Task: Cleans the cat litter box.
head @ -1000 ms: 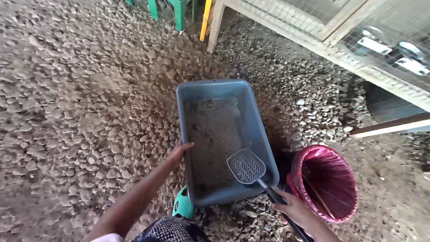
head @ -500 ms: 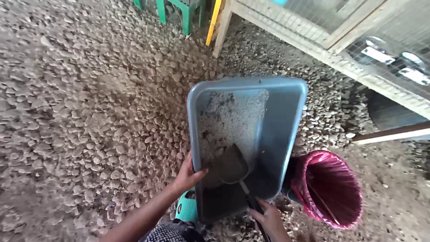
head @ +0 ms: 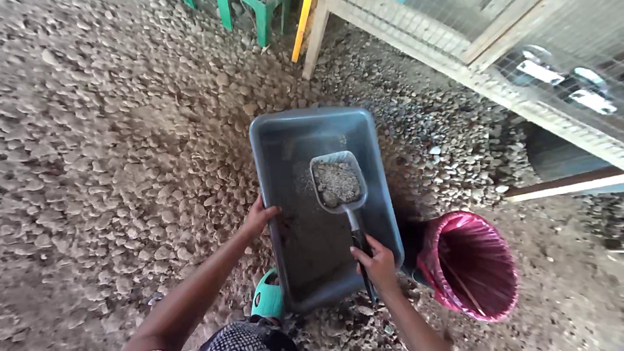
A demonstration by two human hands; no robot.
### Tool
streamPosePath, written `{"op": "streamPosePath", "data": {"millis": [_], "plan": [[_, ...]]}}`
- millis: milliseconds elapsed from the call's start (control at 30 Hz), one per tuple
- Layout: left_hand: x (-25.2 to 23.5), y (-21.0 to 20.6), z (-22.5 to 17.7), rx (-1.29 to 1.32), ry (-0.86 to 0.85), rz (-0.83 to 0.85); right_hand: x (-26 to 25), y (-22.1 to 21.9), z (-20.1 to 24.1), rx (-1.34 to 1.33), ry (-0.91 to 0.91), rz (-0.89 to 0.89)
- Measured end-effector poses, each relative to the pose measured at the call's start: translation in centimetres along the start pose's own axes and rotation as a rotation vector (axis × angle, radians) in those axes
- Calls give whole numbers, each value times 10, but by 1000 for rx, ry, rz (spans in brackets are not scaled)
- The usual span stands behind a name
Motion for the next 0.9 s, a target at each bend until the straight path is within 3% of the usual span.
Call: {"op": "streamPosePath", "data": {"millis": [167, 333, 433, 533, 667, 767, 900], "plan": [[-15, 10, 43, 46, 97, -38, -3, 33, -14, 200, -135, 29], [92, -43, 105, 3, 268, -38, -18, 64, -16, 459, -270, 193], [102, -42, 114, 18, 192, -53, -37, 96, -18, 580, -307, 289], [82, -11, 71, -50, 130, -51, -55, 112, -11, 885, -274, 457], [62, 10, -20, -106, 75, -5, -65, 89, -2, 1103, -284, 616], [64, -5, -63, -105, 34, 26, -70, 63, -12, 1008, -199, 680], [70, -31, -81, -90, 6, 60, -67, 26, -44, 619, -5, 669]]}}
Point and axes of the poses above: each hand's wrist, its own x-axis away from the middle knuckle, its own y-axis out of the back of the hand, z = x × y, the point moved 7 cm from there along -x, towards the middle knuckle, and after that the axes turned 7 degrees about -x, right-handed, at the moved point
